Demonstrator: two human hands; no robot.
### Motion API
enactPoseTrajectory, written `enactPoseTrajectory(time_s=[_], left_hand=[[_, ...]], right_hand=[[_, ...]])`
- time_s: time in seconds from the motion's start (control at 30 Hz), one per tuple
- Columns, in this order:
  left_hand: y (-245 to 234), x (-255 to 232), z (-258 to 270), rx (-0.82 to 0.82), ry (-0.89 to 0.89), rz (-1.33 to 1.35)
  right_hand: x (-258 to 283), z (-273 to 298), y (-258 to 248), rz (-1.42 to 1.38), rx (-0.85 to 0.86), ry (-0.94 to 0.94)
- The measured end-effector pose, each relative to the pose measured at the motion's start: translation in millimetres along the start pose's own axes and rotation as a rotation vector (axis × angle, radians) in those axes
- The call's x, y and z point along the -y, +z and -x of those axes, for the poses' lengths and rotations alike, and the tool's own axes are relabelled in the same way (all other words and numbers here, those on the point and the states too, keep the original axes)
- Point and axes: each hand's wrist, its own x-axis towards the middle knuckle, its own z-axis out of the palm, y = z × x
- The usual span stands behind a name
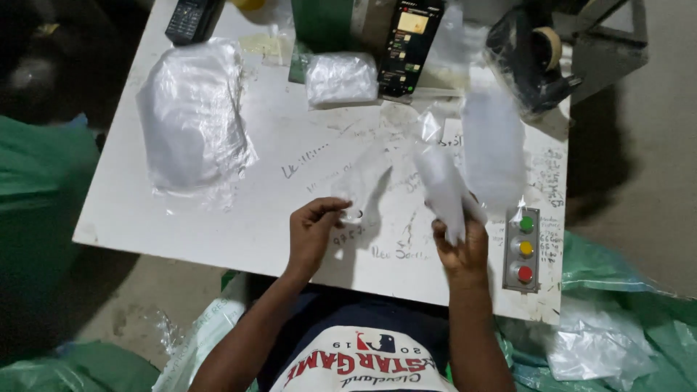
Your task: Inspecting and arranging small plastic bags on a factory workstation table.
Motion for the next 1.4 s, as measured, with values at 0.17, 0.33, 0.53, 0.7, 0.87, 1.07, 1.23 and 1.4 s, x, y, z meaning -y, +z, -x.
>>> enactPoseTrajectory(time_s=[0.17,0.33,0.53,0.7,0.87,1.07,1.23,1.4], left_hand=[[-3,19,-6,0.155,-0.055,0.014],[-13,28,-6,0.034,0.266,-0.383],[6,5,-16,0.048,0.552,-0.544],[21,51,-19,0.198,1.077,-0.772],[28,23,-24,-0.067,0.787,-0.552],[39,20,-13,0.073,1.102,-0.686],[30,-3,11,0.165,0.984,-0.66],[33,9,12,0.206,0.998,-0.611]], right_hand=[[-22,12,19,-0.047,0.192,0.288],[-78,-4,4,0.288,0.502,-0.035],[-53,16,26,0.685,0.484,-0.443],[-60,28,40,0.94,0.249,-0.781],[-54,25,53,0.64,0.104,-0.812],[-76,-15,43,1.01,0.265,-1.031],[-105,-30,5,0.061,0.033,0.092],[-168,-58,-68,0.466,0.379,-0.023]])
